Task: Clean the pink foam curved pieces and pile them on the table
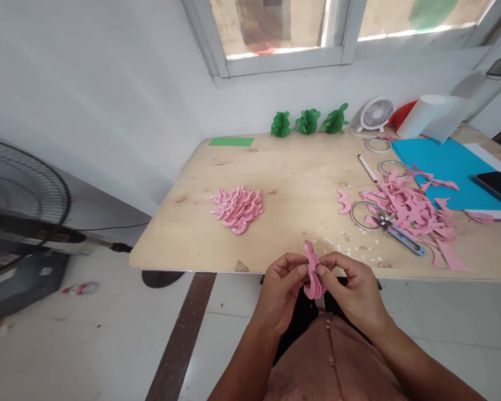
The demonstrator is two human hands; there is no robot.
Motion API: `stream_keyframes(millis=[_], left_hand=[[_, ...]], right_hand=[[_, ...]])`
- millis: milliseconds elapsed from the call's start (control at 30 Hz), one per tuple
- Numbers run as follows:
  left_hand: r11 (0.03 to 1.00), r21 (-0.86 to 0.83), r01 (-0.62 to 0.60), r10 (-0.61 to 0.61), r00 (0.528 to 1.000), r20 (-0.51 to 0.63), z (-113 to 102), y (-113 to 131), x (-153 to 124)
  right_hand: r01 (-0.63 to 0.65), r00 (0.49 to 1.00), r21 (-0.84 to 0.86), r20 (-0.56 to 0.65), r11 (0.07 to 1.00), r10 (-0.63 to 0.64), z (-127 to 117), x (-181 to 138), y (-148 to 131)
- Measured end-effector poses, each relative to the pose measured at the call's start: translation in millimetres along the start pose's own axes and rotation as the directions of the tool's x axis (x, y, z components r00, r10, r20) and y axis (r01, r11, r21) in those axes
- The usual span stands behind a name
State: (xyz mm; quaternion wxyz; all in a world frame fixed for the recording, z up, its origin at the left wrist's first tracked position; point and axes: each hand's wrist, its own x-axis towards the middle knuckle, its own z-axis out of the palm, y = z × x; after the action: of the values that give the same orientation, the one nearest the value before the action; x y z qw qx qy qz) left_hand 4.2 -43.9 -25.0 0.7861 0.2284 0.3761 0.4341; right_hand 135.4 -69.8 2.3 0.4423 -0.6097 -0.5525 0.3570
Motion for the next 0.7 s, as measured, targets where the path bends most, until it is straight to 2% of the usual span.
stream_keyframes(millis=[67, 133, 200, 267, 433, 700], left_hand=[[0.982, 0.13, -0.134, 0.142, 0.989, -0.051, 3, 1, -3], [0.935, 0.257, -0.244, 0.272, 0.959, -0.078, 5, 2, -6], [0.888, 0.346, -0.303, 0.35, 0.933, -0.08, 6, 3, -8], [0.858, 0.402, -0.321, 0.38, 0.922, -0.075, 7, 3, -8], [0.855, 0.409, -0.318, 0.376, 0.924, -0.068, 11, 3, -7], [0.906, 0.291, -0.306, 0.333, 0.942, -0.048, 13, 8, -10]], right_hand=[[0.136, 0.987, -0.157, -0.06, 0.978, -0.147, 0, 0, -1], [0.262, 0.954, -0.284, -0.069, 0.922, -0.293, 0, 0, -1], [0.352, 0.918, -0.384, -0.039, 0.854, -0.396, 1, 0, 0], [0.395, 0.895, -0.451, -0.008, 0.801, -0.446, 2, -1, 2], [0.411, 0.885, -0.485, 0.007, 0.772, -0.466, 1, -1, 2], [0.306, 0.94, -0.334, -0.042, 0.891, -0.338, -1, 1, 3]])
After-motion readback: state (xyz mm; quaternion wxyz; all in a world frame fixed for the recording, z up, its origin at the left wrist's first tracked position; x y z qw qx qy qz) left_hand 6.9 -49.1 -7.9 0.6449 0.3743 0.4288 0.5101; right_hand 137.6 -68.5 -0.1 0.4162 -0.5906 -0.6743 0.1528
